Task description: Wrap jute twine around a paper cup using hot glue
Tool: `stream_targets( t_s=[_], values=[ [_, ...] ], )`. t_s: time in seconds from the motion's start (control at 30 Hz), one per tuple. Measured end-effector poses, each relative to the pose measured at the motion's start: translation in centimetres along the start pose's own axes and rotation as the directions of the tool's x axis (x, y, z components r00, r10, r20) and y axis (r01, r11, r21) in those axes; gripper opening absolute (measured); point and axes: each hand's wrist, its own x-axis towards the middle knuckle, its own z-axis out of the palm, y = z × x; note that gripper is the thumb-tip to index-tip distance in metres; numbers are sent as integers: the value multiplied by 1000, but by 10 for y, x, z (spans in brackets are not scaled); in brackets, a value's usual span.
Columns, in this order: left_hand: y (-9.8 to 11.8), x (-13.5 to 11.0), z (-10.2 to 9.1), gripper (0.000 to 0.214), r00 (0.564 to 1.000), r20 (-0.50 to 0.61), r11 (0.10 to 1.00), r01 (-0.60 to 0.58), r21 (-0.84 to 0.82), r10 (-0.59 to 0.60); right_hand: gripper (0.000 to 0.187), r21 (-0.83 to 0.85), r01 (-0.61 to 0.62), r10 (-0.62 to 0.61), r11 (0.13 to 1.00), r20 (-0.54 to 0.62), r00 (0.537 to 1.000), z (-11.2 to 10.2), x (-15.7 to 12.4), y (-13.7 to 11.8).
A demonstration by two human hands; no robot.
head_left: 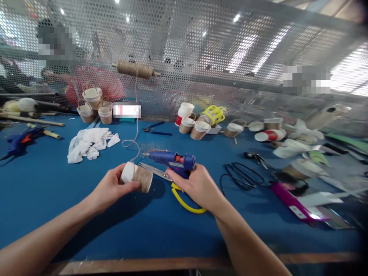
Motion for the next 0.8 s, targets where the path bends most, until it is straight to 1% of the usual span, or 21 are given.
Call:
stream_targets(
  t_s=[0.07,0.17,0.23,0.33,0.4,0.47,0.53,0.6,0.7,0.8],
  values=[
    [0,1,-1,33,1000,-5,1000,-10,8,10,20,27,-3,2,1000,6,1000,0,-3,0],
    [-1,2,-3,34,1000,-11,1000,-21,15,21,17,115,29,-32,993,24,999,0,-6,-1],
    [-2,2,-5,35,1000,-16,999,-26,30,27,16,227,8,-31,974,99,995,0,-5,-2],
    [-3,3,-6,34,999,-15,998,-39,54,40,14,443,-61,-50,895,234,971,0,-3,-4],
    [-3,3,-7,34,998,-5,996,-55,67,56,14,510,-77,-69,857,261,963,-3,-3,-6],
    [-3,3,-6,34,997,0,993,-76,86,76,15,463,-63,-55,884,236,970,-7,-4,-8],
    [-2,3,-6,34,995,-3,989,-94,112,95,16,355,-21,-49,934,187,981,-12,-6,-11],
    [-1,2,-5,33,994,-3,985,-107,137,109,17,249,32,-71,968,152,986,-15,-9,-12],
    [0,2,-4,33,991,17,980,-133,149,132,14,149,69,-89,986,136,987,-16,-12,-10],
    [-1,2,-3,34,985,33,974,-171,149,168,13,114,81,-97,990,141,985,-13,-14,-7]
  ],
)
